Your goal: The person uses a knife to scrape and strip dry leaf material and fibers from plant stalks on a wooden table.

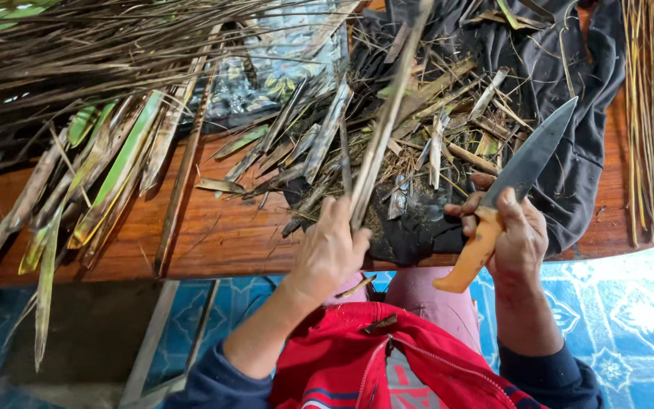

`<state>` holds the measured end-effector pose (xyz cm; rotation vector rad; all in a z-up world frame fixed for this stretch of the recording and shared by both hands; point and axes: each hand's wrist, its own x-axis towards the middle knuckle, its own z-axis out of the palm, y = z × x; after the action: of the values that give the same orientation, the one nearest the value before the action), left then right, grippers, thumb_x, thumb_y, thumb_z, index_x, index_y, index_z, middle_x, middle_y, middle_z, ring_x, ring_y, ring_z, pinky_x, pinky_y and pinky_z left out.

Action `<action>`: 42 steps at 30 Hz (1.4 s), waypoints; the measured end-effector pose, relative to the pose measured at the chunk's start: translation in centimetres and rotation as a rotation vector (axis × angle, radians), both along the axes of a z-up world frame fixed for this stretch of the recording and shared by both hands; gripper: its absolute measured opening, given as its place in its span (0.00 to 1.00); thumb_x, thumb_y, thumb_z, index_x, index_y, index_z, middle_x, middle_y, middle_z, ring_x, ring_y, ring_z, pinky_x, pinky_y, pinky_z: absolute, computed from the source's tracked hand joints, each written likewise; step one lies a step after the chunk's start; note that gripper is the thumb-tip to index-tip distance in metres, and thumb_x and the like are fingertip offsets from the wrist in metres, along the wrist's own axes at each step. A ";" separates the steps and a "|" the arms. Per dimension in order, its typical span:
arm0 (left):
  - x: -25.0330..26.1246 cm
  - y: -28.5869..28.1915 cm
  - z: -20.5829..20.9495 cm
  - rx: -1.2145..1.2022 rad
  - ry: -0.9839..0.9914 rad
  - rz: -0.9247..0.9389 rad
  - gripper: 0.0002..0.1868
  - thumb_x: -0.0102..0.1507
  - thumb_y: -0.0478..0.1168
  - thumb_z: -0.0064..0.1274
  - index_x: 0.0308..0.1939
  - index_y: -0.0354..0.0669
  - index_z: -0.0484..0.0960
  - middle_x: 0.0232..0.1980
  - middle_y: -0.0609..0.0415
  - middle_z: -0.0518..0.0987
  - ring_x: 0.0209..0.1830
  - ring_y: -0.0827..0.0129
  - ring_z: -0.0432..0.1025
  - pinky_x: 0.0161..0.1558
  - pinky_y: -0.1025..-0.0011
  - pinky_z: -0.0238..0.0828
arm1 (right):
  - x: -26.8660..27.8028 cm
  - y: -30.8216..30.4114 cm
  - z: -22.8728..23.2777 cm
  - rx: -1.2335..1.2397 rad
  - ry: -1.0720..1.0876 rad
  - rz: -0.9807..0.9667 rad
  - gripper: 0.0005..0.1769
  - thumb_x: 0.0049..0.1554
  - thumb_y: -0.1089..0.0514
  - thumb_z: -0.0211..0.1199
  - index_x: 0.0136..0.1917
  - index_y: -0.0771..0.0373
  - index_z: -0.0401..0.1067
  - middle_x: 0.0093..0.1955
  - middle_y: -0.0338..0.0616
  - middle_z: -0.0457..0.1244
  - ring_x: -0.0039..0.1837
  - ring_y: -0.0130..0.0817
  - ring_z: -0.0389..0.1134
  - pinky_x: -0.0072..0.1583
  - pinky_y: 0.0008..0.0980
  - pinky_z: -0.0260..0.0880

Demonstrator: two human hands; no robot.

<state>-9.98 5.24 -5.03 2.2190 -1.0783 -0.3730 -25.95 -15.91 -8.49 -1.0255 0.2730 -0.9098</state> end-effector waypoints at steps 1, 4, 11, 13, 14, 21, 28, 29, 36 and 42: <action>-0.2 0.2 0.3 0.017 -0.035 -0.001 0.31 0.63 0.51 0.47 0.66 0.36 0.66 0.52 0.39 0.69 0.39 0.31 0.76 0.37 0.39 0.77 | 0.0 0.1 0.1 -0.011 0.003 -0.008 0.25 0.67 0.52 0.52 0.65 0.78 0.66 0.39 0.60 0.64 0.29 0.35 0.64 0.60 0.60 0.79; -0.1 0.8 0.2 0.011 -0.090 0.010 0.31 0.65 0.55 0.48 0.65 0.39 0.69 0.53 0.42 0.69 0.40 0.32 0.77 0.37 0.38 0.76 | 0.0 0.0 -0.2 -0.024 0.009 -0.017 0.25 0.67 0.52 0.51 0.65 0.78 0.66 0.38 0.60 0.64 0.28 0.36 0.64 0.59 0.61 0.79; 3.2 -0.8 -3.0 -0.034 -0.119 0.008 0.23 0.59 0.49 0.60 0.55 0.44 0.79 0.46 0.47 0.75 0.48 0.43 0.77 0.49 0.49 0.76 | 0.6 1.5 2.7 0.021 0.077 -0.059 0.16 0.65 0.58 0.52 0.58 0.74 0.69 0.35 0.61 0.63 0.28 0.43 0.68 0.38 0.43 0.80; 4.2 -1.7 -0.6 -0.028 -0.012 0.013 0.29 0.56 0.53 0.62 0.56 0.44 0.78 0.49 0.45 0.76 0.53 0.44 0.76 0.54 0.50 0.74 | 1.0 3.3 6.0 0.005 0.133 -0.028 0.18 0.62 0.60 0.54 0.62 0.73 0.68 0.35 0.58 0.63 0.29 0.40 0.68 0.35 0.39 0.78; 4.6 -2.2 0.7 -0.015 0.096 0.023 0.34 0.53 0.57 0.64 0.57 0.44 0.76 0.51 0.43 0.78 0.58 0.45 0.75 0.59 0.51 0.71 | 1.2 4.2 7.7 -0.006 0.191 0.010 0.23 0.58 0.62 0.55 0.65 0.73 0.66 0.36 0.54 0.62 0.31 0.36 0.67 0.32 0.35 0.77; 10.1 -6.5 2.5 0.037 0.249 0.058 0.26 0.51 0.52 0.55 0.52 0.49 0.80 0.41 0.43 0.83 0.41 0.51 0.81 0.50 0.54 0.75 | 7.1 -1.1 12.6 -0.021 0.168 0.102 0.22 0.60 0.57 0.58 0.64 0.71 0.67 0.40 0.63 0.64 0.31 0.45 0.67 0.24 0.30 0.65; 11.0 -8.5 1.4 -0.526 0.599 -0.016 0.17 0.63 0.49 0.58 0.44 0.39 0.79 0.22 0.49 0.75 0.16 0.68 0.69 0.22 0.71 0.67 | 14.5 -7.4 7.1 0.285 0.139 0.480 0.34 0.66 0.38 0.44 0.71 0.64 0.66 0.40 0.50 0.61 0.33 0.34 0.64 0.29 0.20 0.62; 10.8 -8.9 0.2 -0.657 0.686 -0.037 0.18 0.70 0.52 0.51 0.37 0.40 0.76 0.16 0.53 0.70 0.07 0.71 0.63 0.14 0.74 0.59 | 14.9 -7.6 5.5 0.332 0.127 0.573 0.33 0.66 0.41 0.47 0.74 0.66 0.63 0.40 0.47 0.58 0.35 0.31 0.62 0.31 0.17 0.62; 10.9 -9.3 -2.4 -0.743 0.721 -0.013 0.08 0.73 0.41 0.40 0.47 0.44 0.74 0.22 0.55 0.70 0.22 0.74 0.70 0.24 0.79 0.69 | 15.9 -4.4 1.4 0.248 0.260 0.516 0.13 0.58 0.60 0.61 0.56 0.66 0.70 0.38 0.48 0.61 0.37 0.44 0.70 0.39 0.50 0.81; 9.2 -8.1 1.1 -0.880 0.721 -0.041 0.06 0.73 0.36 0.40 0.49 0.40 0.72 0.25 0.46 0.73 0.24 0.72 0.69 0.28 0.80 0.70 | 14.5 -3.0 4.6 0.190 0.137 0.604 0.16 0.57 0.66 0.61 0.58 0.69 0.65 0.32 0.67 0.65 0.33 0.57 0.74 0.33 0.46 0.78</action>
<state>-0.78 -2.86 -3.97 1.1378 -0.6813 -0.5293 -11.48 -18.91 -3.92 -0.9180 0.1451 -0.2629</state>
